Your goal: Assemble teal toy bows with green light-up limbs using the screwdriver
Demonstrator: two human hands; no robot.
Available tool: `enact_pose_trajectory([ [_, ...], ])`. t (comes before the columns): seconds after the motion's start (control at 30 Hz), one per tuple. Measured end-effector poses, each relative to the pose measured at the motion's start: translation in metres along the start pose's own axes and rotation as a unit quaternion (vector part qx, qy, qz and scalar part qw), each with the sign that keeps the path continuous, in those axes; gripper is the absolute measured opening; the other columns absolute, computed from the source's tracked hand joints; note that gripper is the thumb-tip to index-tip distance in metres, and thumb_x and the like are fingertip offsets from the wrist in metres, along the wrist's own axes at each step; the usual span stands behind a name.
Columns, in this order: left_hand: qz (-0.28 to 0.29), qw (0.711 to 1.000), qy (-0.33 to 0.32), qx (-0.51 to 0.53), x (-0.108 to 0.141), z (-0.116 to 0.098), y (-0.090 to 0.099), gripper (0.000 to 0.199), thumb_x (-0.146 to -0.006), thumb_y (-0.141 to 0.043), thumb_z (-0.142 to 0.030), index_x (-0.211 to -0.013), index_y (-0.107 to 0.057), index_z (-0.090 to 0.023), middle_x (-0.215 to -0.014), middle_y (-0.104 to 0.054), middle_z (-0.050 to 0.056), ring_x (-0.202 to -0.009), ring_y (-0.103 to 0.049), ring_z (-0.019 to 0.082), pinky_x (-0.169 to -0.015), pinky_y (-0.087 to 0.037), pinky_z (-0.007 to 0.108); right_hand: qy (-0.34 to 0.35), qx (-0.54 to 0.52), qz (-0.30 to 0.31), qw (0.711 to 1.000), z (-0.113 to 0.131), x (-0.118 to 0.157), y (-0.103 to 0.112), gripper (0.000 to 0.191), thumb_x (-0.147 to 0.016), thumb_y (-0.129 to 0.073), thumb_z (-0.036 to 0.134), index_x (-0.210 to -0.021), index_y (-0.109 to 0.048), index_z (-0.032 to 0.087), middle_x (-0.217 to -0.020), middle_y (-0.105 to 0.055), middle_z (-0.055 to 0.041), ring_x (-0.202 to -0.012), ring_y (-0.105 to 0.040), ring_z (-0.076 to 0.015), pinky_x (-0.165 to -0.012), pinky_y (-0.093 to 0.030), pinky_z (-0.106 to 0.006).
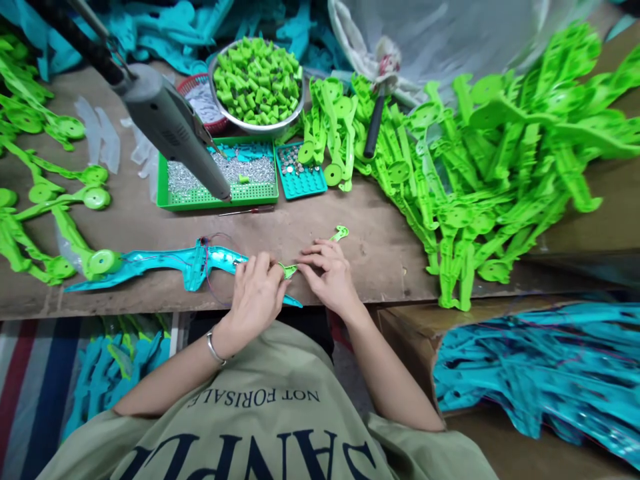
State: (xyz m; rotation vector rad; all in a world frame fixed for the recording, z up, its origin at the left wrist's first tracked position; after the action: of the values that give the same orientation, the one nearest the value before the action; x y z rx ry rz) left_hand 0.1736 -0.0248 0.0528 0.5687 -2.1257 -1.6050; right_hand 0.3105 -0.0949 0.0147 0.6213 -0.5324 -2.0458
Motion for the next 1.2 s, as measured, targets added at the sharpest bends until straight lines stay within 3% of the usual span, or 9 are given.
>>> enact_pose_trajectory([
  [0.17, -0.001, 1.0, 0.0, -0.002, -0.001, 0.001, 0.001, 0.013, -0.101, -0.054, -0.025, -0.097, -0.062, -0.016, -0.107, -0.061, 0.012, -0.1, -0.057, 0.029, -0.086, -0.047, 0.044, 0.002, 0.005, -0.004, 1.0, 0.001, -0.001, 0.0, 0.01, -0.089, -0.071, 0.029, -0.089, -0.081, 0.03, -0.097, -0.079, -0.0048, -0.113, -0.065, -0.0295, -0.106, -0.048, -0.058],
  [0.37, 0.06, 0.998, 0.008, 0.017, -0.006, 0.005, -0.007, 0.017, -0.105, -0.043, -0.02, -0.1, -0.058, -0.016, -0.1, -0.059, 0.008, -0.083, -0.06, 0.021, -0.068, -0.046, 0.032, 0.002, 0.01, 0.004, 1.0, 0.001, -0.002, 0.0, 0.011, -0.09, -0.07, 0.029, -0.089, -0.081, 0.03, -0.097, -0.079, -0.0048, -0.111, -0.066, -0.0287, -0.105, -0.049, -0.057],
  [0.63, 0.029, 0.999, -0.015, 0.019, -0.014, 0.013, 0.001, 0.018, -0.104, -0.046, -0.023, -0.098, -0.063, -0.018, -0.101, -0.06, 0.008, -0.088, -0.064, 0.021, -0.071, -0.048, 0.031, 0.011, 0.027, 0.0, 1.0, 0.002, -0.003, 0.0, 0.008, -0.088, -0.073, 0.027, -0.087, -0.08, 0.029, -0.096, -0.078, -0.005, -0.109, -0.065, -0.0283, -0.105, -0.05, -0.056],
  [0.87, 0.096, 0.995, 0.037, -0.015, -0.016, 0.009, -0.009, 0.022, -0.101, -0.044, -0.015, -0.104, -0.065, -0.016, -0.103, -0.063, 0.011, -0.083, -0.07, 0.024, -0.06, -0.048, 0.031, -0.008, 0.026, 0.013, 1.0, 0.001, -0.005, -0.001, 0.006, -0.086, -0.074, 0.026, -0.083, -0.079, 0.028, -0.096, -0.078, -0.0049, -0.106, -0.066, -0.0281, -0.102, -0.05, -0.055],
  [1.07, 0.151, 0.988, 0.01, -0.033, -0.016, 0.001, -0.005, 0.028, -0.1, -0.04, -0.008, -0.109, -0.066, -0.015, -0.103, -0.064, 0.012, -0.081, -0.073, 0.024, -0.058, -0.05, 0.03, -0.023, 0.028, 0.028, 0.999, 0.007, -0.007, -0.004, 0.014, -0.089, -0.067, 0.023, -0.084, -0.078, 0.03, -0.1, -0.078, -0.0042, -0.102, -0.066, -0.0265, -0.104, -0.045, -0.057],
  [1.2, 0.176, 0.984, -0.024, -0.026, -0.019, -0.001, 0.003, 0.03, -0.097, -0.042, -0.006, -0.111, -0.067, -0.013, -0.104, -0.065, 0.012, -0.08, -0.074, 0.024, -0.06, -0.053, 0.031, -0.006, 0.045, 0.05, 0.998, 0.013, -0.005, -0.007, 0.028, -0.087, -0.058, 0.011, -0.079, -0.077, 0.031, -0.102, -0.076, -0.0018, -0.102, -0.065, -0.0248, -0.108, -0.039, -0.06],
])
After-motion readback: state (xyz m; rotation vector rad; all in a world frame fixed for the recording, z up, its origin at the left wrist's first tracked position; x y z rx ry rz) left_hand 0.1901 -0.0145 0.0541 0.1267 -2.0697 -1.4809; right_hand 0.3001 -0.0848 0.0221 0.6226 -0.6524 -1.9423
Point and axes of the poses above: each hand's wrist, its own x-axis away from the middle knuckle, its own y-axis out of the back of the hand, z = x × y, the point moved 6 cm from there along -x, towards the middle knuckle
